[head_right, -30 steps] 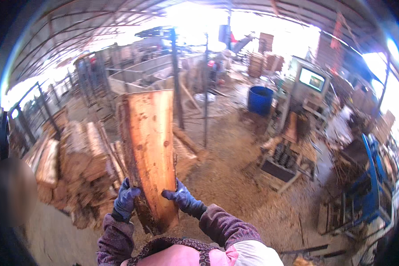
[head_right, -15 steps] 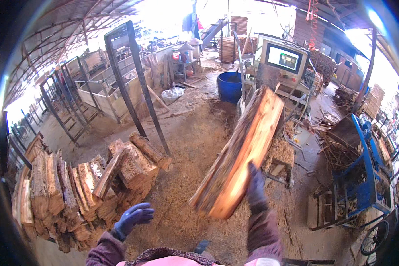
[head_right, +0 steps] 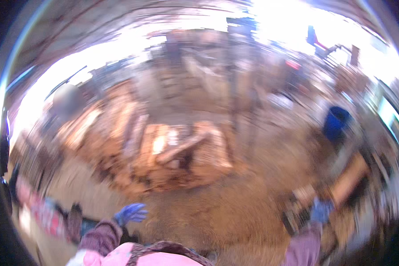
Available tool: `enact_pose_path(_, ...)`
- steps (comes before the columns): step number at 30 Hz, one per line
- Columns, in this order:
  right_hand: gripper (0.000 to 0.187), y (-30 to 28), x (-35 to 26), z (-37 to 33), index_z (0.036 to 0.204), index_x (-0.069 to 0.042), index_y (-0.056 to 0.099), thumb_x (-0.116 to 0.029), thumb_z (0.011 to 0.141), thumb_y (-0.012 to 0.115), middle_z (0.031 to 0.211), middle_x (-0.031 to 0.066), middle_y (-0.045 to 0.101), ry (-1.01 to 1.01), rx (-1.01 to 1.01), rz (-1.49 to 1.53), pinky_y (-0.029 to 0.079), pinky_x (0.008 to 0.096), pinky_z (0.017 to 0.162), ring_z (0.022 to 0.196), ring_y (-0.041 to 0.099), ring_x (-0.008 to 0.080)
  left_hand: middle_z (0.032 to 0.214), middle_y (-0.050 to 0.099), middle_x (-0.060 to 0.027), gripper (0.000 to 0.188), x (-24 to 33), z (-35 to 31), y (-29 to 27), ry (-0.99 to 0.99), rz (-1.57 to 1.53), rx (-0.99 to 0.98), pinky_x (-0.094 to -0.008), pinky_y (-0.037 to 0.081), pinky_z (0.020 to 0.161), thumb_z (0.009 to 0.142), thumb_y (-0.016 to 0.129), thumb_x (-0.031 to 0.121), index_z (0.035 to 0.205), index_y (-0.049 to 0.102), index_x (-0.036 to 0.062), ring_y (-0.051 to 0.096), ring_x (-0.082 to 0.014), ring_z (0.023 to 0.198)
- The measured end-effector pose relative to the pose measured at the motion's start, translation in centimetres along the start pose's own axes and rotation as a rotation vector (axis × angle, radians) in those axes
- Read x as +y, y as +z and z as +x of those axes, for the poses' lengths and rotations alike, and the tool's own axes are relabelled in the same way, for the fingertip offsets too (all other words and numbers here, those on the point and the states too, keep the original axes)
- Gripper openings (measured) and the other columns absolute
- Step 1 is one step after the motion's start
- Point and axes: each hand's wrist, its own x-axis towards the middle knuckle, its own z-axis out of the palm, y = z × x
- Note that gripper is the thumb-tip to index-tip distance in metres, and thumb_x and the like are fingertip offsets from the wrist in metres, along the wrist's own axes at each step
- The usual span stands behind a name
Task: The person picks up individual wood slabs from a stack and places them one by one into an industrial wood-processing machine.
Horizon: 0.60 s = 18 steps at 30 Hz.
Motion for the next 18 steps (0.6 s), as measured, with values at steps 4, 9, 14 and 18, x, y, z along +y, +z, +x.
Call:
enact_pose_path(4,0.061,7.9,-8.7,-9.1,0.134,0.006,0.043,-0.031,0.089,0.061,0.133,0.0241,0.049,-0.268,-0.131,0.459,0.042,0.0424,0.1,0.12,0.049,0.0366,0.134,0.054,-0.0154,0.065,-2.7,3.7,-3.2,-0.081,-0.003,0.15,-0.0455,0.05,0.089,0.091,0.051,0.058,0.142,0.042,0.0183,0.06,-0.0309,0.111)
enact_pose_path(9,0.061,-0.9,-38.2,-21.1,0.133,0.005,0.046,-0.027,0.085,0.067,0.136,0.0241,0.047,-0.575,-0.649,0.912,0.032,0.0401,0.109,0.129,0.043,0.0361,0.13,0.057,-0.0149,0.058,-3.9,0.8,-10.3,-0.084,-0.154,0.275,-0.0418,0.053,0.083,0.092,0.056,0.049,0.139,0.045,0.0188,0.064,-0.0288,0.102)
enact_pose_path(14,0.055,-14.0,-60.9,-22.7,0.133,0.004,0.046,-0.014,0.086,0.069,0.135,0.0165,0.05,-0.857,-0.697,1.478,0.035,0.0345,0.107,0.125,0.047,0.0256,0.129,0.058,-0.015,0.056,-3.2,-2.6,-16.7,0.066,-0.235,0.344,-0.0374,0.054,0.083,0.092,0.055,0.048,0.138,0.045,0.0181,0.065,-0.0269,0.101)
enact_pose_path(18,0.059,-28.6,-75.3,-29.9,0.137,0.001,0.042,-0.002,0.084,0.068,0.137,0.0154,0.049,-0.898,-1.156,1.828,0.044,0.0333,0.1,0.125,0.049,0.0239,0.13,0.057,-0.016,0.058,-5.4,-2.8,-23.9,0.127,-0.333,0.41,-0.0374,0.053,0.086,0.093,0.054,0.048,0.139,0.044,0.0155,0.064,-0.028,0.104)
